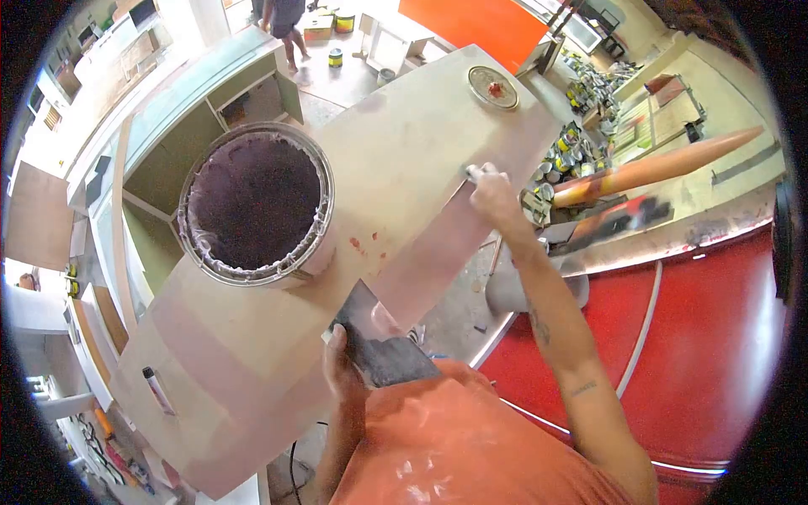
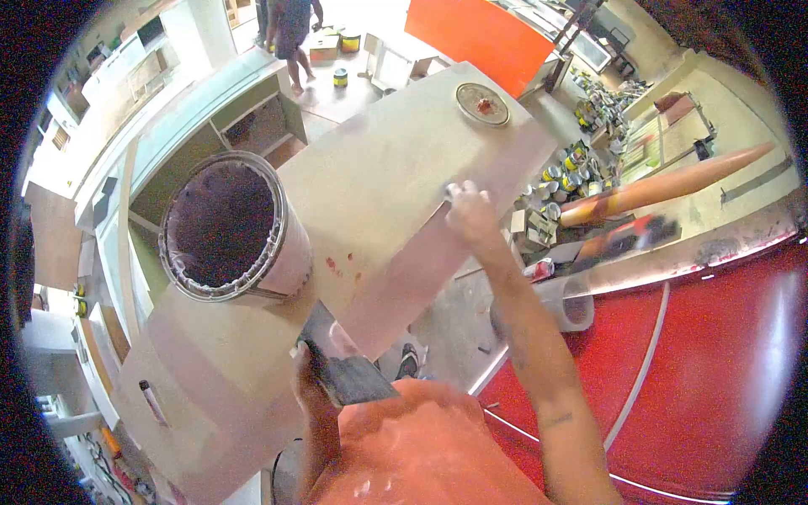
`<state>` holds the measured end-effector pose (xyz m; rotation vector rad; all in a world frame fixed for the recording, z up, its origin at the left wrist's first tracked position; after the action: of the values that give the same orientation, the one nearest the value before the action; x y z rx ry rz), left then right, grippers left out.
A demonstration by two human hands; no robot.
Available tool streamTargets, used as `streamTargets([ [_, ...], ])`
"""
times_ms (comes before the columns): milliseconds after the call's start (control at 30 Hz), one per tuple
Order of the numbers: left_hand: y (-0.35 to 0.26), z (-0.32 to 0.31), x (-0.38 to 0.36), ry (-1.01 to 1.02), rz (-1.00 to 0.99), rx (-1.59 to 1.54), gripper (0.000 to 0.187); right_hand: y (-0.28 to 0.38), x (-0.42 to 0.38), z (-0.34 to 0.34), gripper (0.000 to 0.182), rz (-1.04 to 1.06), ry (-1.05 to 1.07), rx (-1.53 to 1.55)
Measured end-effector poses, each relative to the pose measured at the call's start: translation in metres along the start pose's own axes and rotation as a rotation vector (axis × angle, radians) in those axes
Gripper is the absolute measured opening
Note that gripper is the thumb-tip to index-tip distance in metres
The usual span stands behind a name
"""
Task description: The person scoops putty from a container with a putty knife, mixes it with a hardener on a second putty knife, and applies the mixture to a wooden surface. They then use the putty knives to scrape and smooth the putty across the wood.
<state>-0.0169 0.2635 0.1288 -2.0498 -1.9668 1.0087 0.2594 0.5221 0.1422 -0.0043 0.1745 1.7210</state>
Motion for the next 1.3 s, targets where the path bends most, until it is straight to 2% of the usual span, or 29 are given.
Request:
streamTargets([
  [67,0.001,0.004,0.004,-0.127,0.008,-0.060,0.036,0.035,-0.021,-0.010,0.029,0.036,-0.042,-0.073],
  [100,0.000,0.004,0.004,-0.132,0.014,-0.059,0.036,0.053,-0.034,-0.009,0.029,0.033,-0.034,-0.072],
  [167,-0.002,0.006,0.003,-0.090,0.027,-0.145,0.037,0.088,-0.059,-0.004,0.042,0.023,0.013,0.000],
  [300,-0.005,0.028,0.006,-0.107,-0.041,-0.075,0.040,0.129,-0.095,-0.008,0.044,0.070,0.079,0.053],
  [367,-0.012,0.028,0.002,-0.019,-0.046,-0.142,0.043,0.147,-0.112,-0.005,0.043,0.092,0.143,0.053],
  [467,-0.023,0.023,-0.001,0.093,-0.060,-0.154,0.044,0.163,-0.131,-0.006,0.046,0.161,0.129,0.063],
  [533,-0.023,0.021,-0.001,0.086,-0.054,-0.148,0.044,0.165,-0.136,0.013,0.044,0.194,0.152,0.074],
  [600,-0.020,0.020,0.003,0.098,-0.057,-0.145,0.044,0.155,-0.132,0.030,0.030,0.310,0.441,0.145],
  [633,-0.015,0.023,0.003,0.062,-0.019,-0.163,0.044,0.148,-0.133,0.032,0.030,0.310,0.428,0.147],
  [700,0.002,0.026,0.006,-0.040,0.063,-0.225,0.043,0.134,-0.136,0.045,0.028,0.478,-0.074,0.344],
  [733,0.010,0.016,0.007,-0.039,0.056,-0.232,0.043,0.128,-0.141,0.051,0.028,0.486,-0.075,0.339],
  [800,0.024,-0.007,0.012,0.030,0.145,-0.313,0.040,0.120,-0.161,0.067,0.032,0.575,-0.197,0.803],
  [833,0.032,-0.008,0.015,0.125,0.261,-0.358,0.038,0.119,-0.172,0.067,0.032,0.578,-0.201,0.799],
  [900,0.040,-0.035,0.018,0.170,0.316,-0.416,0.038,0.120,-0.201,0.069,0.028,0.866,-0.448,0.877],
  [933,0.041,-0.050,0.018,0.209,0.373,-0.470,0.038,0.120,-0.209,0.065,0.028,0.867,-0.450,0.877],
  [1000,0.040,-0.060,0.017,0.279,0.402,-0.496,0.038,0.120,-0.218,0.051,0.027,1.013,-0.467,0.862],
  [1033,0.039,-0.057,0.019,0.214,0.293,-0.230,0.038,0.112,-0.217,0.036,0.028,0.970,-0.485,0.838],
  [1067,0.032,-0.067,0.019,0.152,0.181,0.033,0.039,0.102,-0.209,0.020,0.041,0.916,-0.370,0.952],
  [1100,0.020,-0.080,0.007,0.202,0.101,0.137,0.041,0.087,-0.208,0.013,0.042,0.792,-0.342,0.777],
  [1133,0.010,-0.090,-0.002,0.216,0.106,0.142,0.041,0.082,-0.197,0.025,0.043,0.663,-0.315,0.606],
  [1200,-0.001,-0.096,-0.020,0.423,0.093,0.239,0.044,0.057,-0.169,0.027,0.040,0.747,-0.149,0.197],
  [1267,-0.002,-0.088,-0.016,0.450,0.112,0.291,0.047,0.018,-0.126,0.024,0.042,0.485,-0.306,0.298],
  [1300,-0.002,-0.088,-0.013,0.388,0.061,0.222,0.045,-0.010,-0.094,0.027,0.043,0.356,-0.276,0.245],
])
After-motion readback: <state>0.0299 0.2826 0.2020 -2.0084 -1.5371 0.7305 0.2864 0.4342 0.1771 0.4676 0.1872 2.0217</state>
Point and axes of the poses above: each hand's wrist, its own x-axis towards the middle knuckle, its own z-axis out of the back of the hand, y = z × x, the point moved 2 cm from there along x, towards the middle knuckle, and after that the axes turned 8 degrees about y, right-handed, at the moved point
